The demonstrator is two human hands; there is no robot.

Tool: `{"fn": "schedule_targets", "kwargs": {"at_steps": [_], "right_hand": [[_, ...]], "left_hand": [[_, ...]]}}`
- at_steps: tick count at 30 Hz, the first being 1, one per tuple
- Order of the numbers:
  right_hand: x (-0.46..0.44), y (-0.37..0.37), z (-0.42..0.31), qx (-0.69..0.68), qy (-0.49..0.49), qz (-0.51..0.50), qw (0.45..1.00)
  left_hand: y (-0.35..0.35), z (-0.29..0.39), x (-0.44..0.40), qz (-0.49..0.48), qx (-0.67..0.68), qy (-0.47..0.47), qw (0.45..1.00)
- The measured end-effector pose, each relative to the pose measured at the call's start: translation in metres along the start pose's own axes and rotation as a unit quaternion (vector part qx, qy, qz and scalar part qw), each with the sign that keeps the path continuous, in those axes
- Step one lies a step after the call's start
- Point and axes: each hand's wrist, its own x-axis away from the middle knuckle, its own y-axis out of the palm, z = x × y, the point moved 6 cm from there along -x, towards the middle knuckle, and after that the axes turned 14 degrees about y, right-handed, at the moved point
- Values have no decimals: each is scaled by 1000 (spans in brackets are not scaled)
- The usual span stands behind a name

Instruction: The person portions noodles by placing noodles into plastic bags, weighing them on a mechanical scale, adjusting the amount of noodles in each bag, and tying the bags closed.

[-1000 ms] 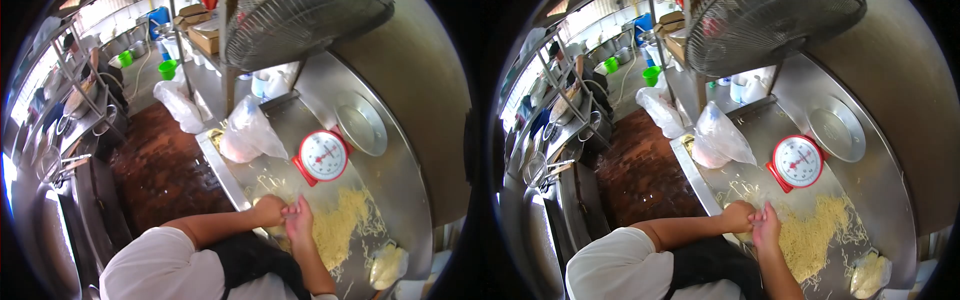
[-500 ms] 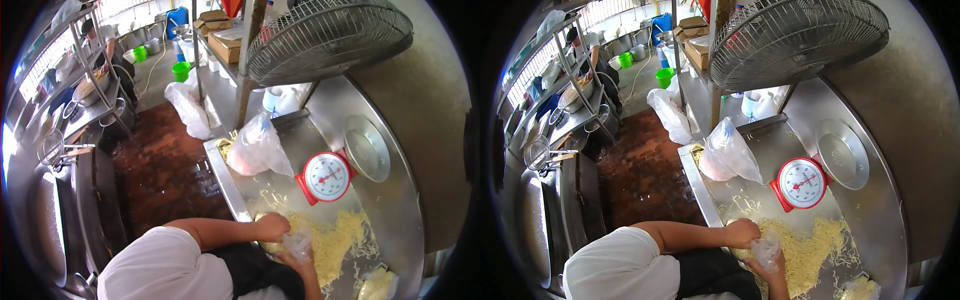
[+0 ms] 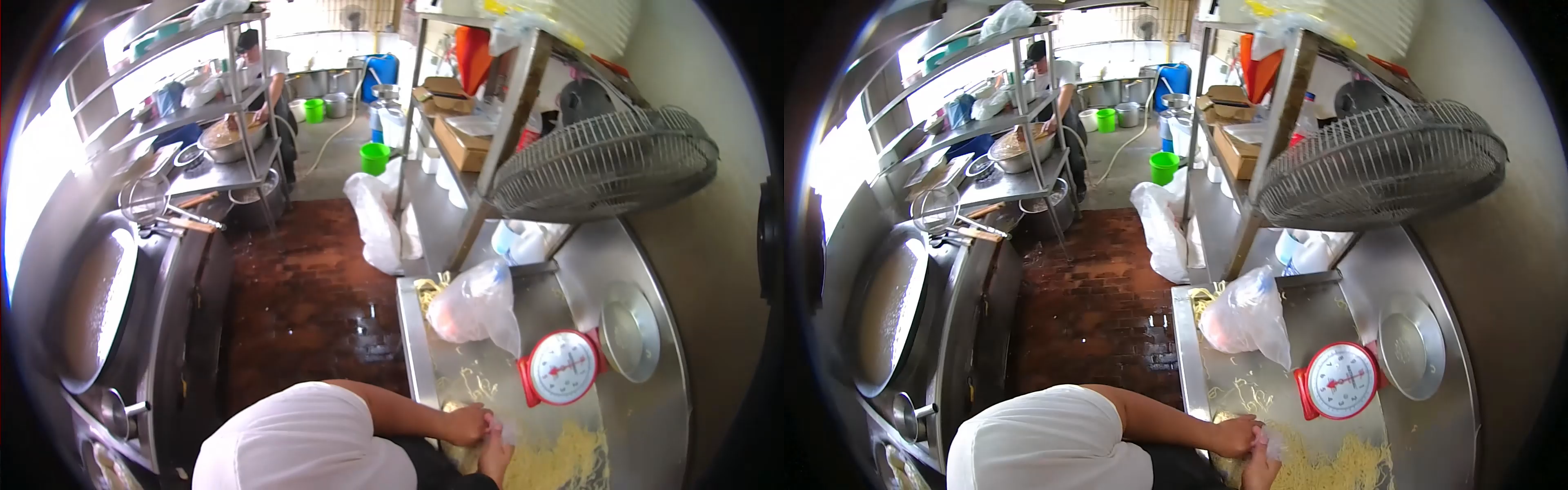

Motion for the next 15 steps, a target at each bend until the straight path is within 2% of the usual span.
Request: {"fn": "schedule_targets", "kwargs": {"at_steps": [2, 3, 4, 7, 10, 13, 14, 15], "right_hand": [[-3, -5, 5, -62, 43, 45, 996], [20, 3, -17, -85, 59, 74, 992], [33, 6, -27, -108, 77, 104, 986], [13, -6, -3, -189, 51, -53, 979], [33, 2, -42, 62, 65, -37, 995], [45, 6, -47, 131, -162, -20, 978], [44, -2, -45, 314, -271, 29, 909], [48, -3, -38, 388, -203, 26, 899]], "left_hand": [[-6, -5, -2, -35, 99, -69, 992], [-13, -1, -6, -51, 151, -102, 982], [-17, 4, -8, -107, 63, -87, 988], [-30, 21, -12, -138, 51, -77, 986], [-15, 14, -4, -98, -14, -77, 992], [-42, 23, -9, -141, -21, -72, 987], [-38, 21, -10, -173, -31, -81, 981], [-33, 23, -9, -156, -28, -79, 984]]}}
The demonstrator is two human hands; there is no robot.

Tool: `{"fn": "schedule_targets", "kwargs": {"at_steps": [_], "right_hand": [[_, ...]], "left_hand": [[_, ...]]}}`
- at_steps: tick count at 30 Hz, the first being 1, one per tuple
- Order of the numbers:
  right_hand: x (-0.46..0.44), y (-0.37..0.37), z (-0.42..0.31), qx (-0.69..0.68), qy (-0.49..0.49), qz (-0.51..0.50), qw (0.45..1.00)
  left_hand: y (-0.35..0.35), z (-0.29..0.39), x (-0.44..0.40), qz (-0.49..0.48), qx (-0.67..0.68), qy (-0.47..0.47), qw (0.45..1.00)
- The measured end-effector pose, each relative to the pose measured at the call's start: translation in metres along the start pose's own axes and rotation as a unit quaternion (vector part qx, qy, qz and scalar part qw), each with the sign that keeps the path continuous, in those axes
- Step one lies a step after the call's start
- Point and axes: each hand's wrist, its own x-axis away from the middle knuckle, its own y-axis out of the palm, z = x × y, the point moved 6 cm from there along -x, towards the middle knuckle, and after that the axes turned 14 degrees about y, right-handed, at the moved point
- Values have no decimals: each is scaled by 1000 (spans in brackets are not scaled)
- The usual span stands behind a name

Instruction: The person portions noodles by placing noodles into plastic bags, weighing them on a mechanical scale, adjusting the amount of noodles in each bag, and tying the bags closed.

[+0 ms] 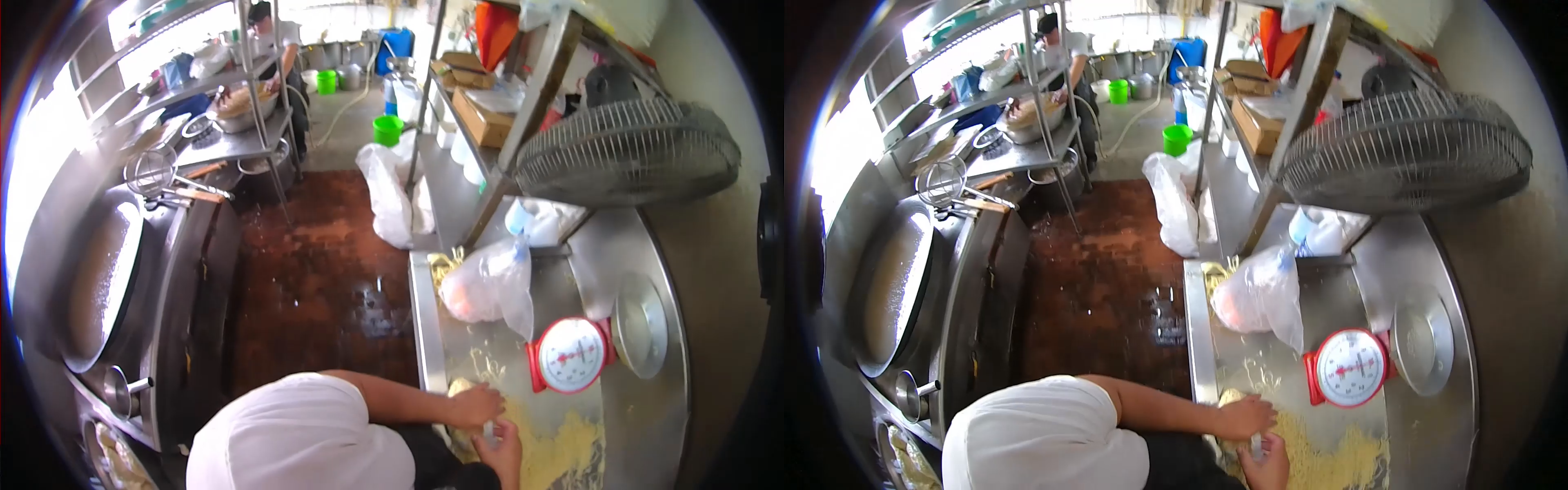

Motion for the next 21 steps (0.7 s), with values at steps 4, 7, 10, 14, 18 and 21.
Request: {"fn": "schedule_targets", "kwargs": {"at_steps": [4, 7, 10, 14, 18, 21], "right_hand": [[0, 28, 41, 91, 155, -143, 973], [-2, 49, 81, -157, 309, -238, 907], [1, 40, 43, -215, 284, -269, 895], [9, 55, 1, -230, 227, -313, 893], [14, 32, -22, -182, 139, -268, 936], [-14, 35, 12, -176, 115, -153, 966]], "left_hand": [[15, -16, 4, 71, -5, 1, 997], [-38, -1, 24, 56, 71, -37, 995], [-41, 1, 38, 3, 293, -129, 947], [11, -15, 35, -25, 515, -273, 812], [-39, -4, 26, 24, 26, -15, 999], [-55, 5, 29, 107, -53, 73, 990]]}}
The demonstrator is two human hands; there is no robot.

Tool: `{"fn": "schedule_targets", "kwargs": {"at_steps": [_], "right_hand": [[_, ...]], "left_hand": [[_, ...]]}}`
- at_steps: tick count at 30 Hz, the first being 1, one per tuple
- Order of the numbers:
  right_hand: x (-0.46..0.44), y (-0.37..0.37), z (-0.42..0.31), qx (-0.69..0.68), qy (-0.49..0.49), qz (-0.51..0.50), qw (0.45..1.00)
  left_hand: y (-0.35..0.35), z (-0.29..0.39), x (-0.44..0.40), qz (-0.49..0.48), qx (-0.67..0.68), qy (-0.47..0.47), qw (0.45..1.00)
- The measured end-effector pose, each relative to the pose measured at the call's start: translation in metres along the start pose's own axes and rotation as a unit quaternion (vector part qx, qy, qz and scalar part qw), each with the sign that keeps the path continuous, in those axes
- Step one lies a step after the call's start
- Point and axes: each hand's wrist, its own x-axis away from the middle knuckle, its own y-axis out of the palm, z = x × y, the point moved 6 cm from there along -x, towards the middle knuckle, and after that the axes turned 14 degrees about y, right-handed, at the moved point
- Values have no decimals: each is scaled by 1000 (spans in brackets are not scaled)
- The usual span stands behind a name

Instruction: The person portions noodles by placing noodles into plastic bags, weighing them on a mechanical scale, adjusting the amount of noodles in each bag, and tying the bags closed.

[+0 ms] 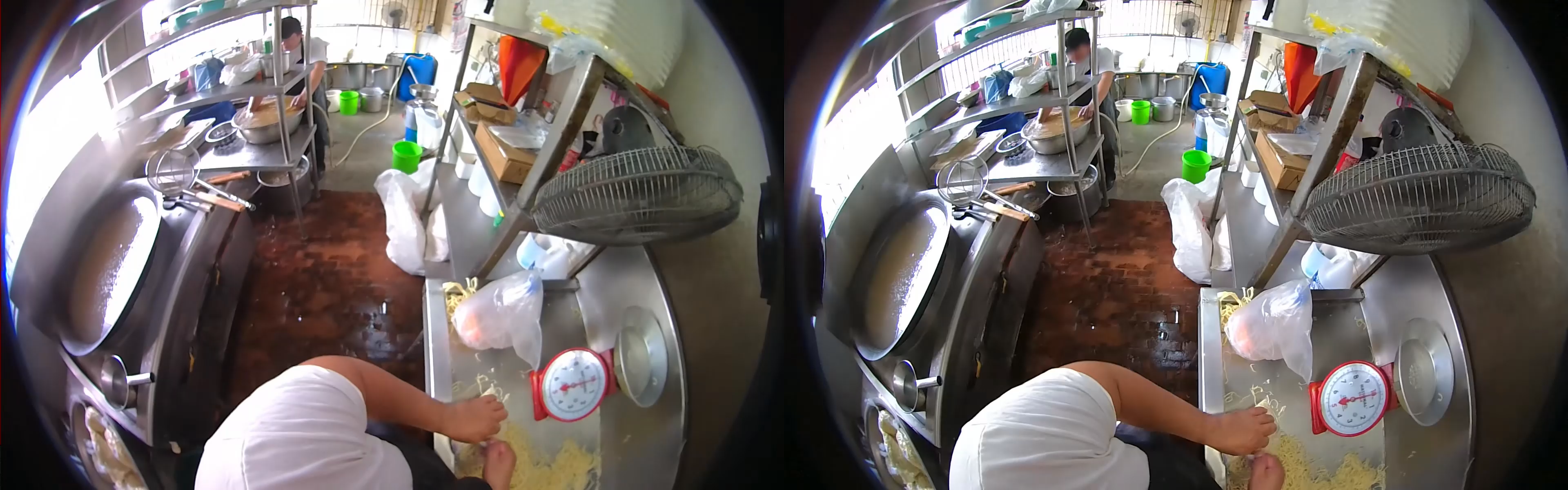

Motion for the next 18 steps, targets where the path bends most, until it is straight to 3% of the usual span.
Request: {"fn": "schedule_targets", "kwargs": {"at_steps": [2, 3, 4, 5, 8, 11, 14, 17, 18], "right_hand": [[-18, -9, 6, 23, 89, 75, 993], [-29, -4, 22, -164, 131, 54, 976], [-40, 5, 40, -345, 168, 30, 923], [-48, 12, 55, -512, 199, 4, 836], [-54, 13, 57, -589, 240, -37, 771], [-58, 14, 46, -617, 203, -68, 757], [-66, -1, 50, -442, 69, 69, 892], [-52, 0, 23, -312, 44, 149, 937], [-54, 0, 22, -268, 13, 149, 952]], "left_hand": [[19, -17, 2, 32, 42, 13, 998], [19, -21, 3, 25, 55, -13, 998], [16, -24, 4, 17, 67, -39, 997], [16, -27, 5, 11, 79, -67, 995], [27, -30, 2, -17, 82, -54, 995], [25, -33, 2, 0, 72, -118, 990], [14, -24, -1, -67, 55, -64, 994], [14, -23, -4, -55, -3, 55, 997], [13, -26, -3, -58, -8, 55, 997]]}}
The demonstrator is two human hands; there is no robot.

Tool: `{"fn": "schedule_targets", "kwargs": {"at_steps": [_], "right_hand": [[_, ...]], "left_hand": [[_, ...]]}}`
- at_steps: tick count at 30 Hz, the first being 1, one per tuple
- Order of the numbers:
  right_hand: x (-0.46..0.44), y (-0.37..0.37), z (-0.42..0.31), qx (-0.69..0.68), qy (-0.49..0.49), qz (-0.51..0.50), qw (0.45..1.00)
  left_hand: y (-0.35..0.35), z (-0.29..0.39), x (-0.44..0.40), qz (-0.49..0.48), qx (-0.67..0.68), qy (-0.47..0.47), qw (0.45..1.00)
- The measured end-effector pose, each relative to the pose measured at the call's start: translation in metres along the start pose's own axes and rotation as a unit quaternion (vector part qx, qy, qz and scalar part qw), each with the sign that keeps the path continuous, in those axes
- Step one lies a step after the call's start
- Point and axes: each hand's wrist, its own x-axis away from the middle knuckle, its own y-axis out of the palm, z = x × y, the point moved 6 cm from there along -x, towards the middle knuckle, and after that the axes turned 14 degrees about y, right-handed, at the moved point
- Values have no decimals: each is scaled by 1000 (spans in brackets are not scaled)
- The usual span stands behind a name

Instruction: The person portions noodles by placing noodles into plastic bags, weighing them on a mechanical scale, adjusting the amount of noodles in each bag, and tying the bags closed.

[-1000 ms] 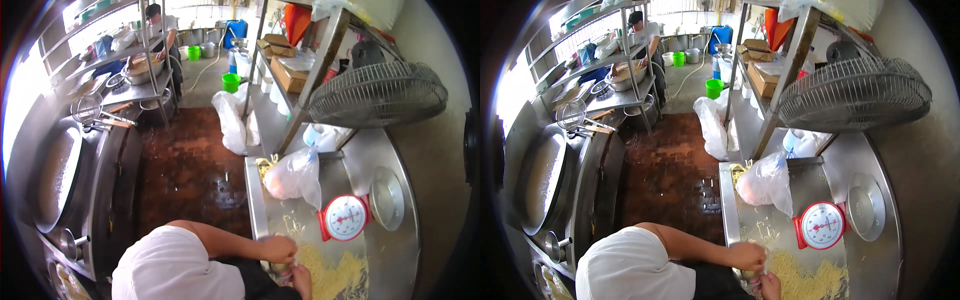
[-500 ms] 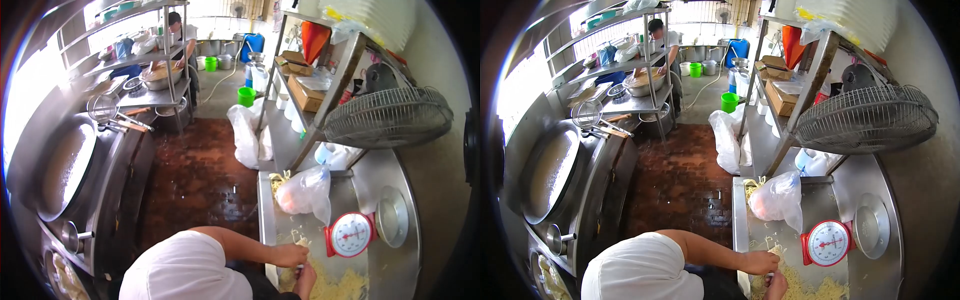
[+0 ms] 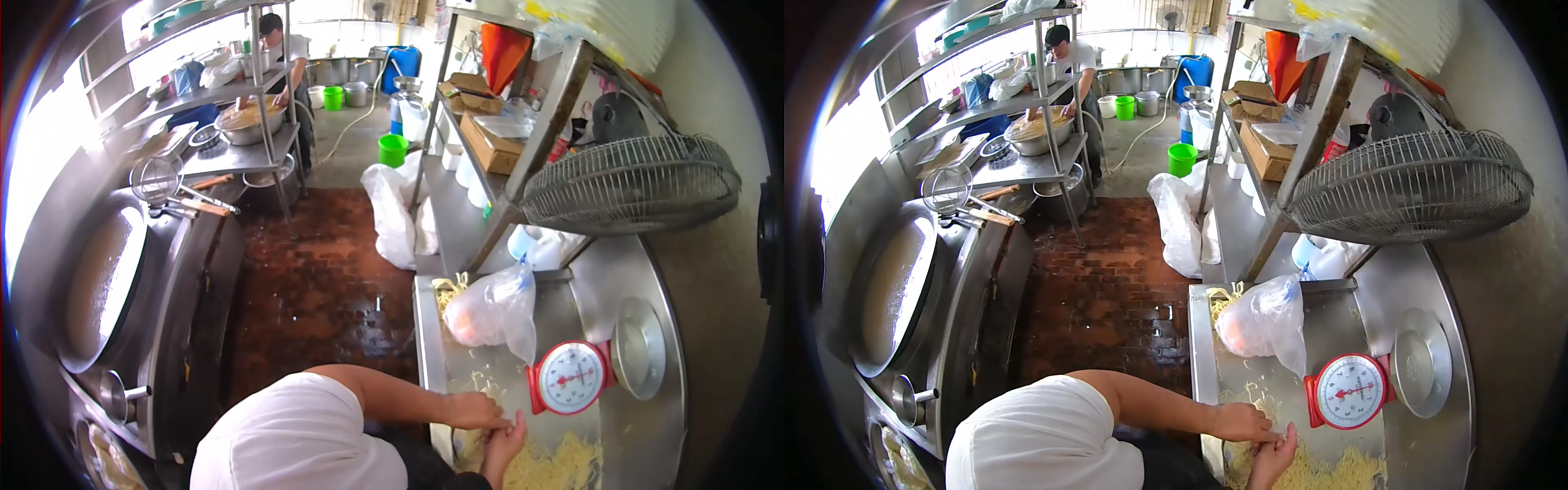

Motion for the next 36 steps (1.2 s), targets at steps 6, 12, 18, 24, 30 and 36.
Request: {"fn": "schedule_targets", "kwargs": {"at_steps": [6, 12, 18, 24, 30, 36], "right_hand": [[14, 3, -11, 170, -132, 2, 977], [2, -3, 17, 231, -157, 12, 960], [30, 6, -5, 318, -248, 62, 913], [55, 15, -41, 495, -250, 76, 829], [60, -10, -43, 479, -252, 78, 837], [99, -14, -68, 366, -350, -49, 861]], "left_hand": [[0, -5, 4, 19, 54, -65, 996], [2, -12, 21, 35, 190, -229, 954], [90, -12, 40, 35, 793, -420, 440], [60, -22, 24, 0, 749, -287, 597], [19, 4, -2, 45, 213, -117, 969], [1, 46, 7, 149, 196, -270, 931]]}}
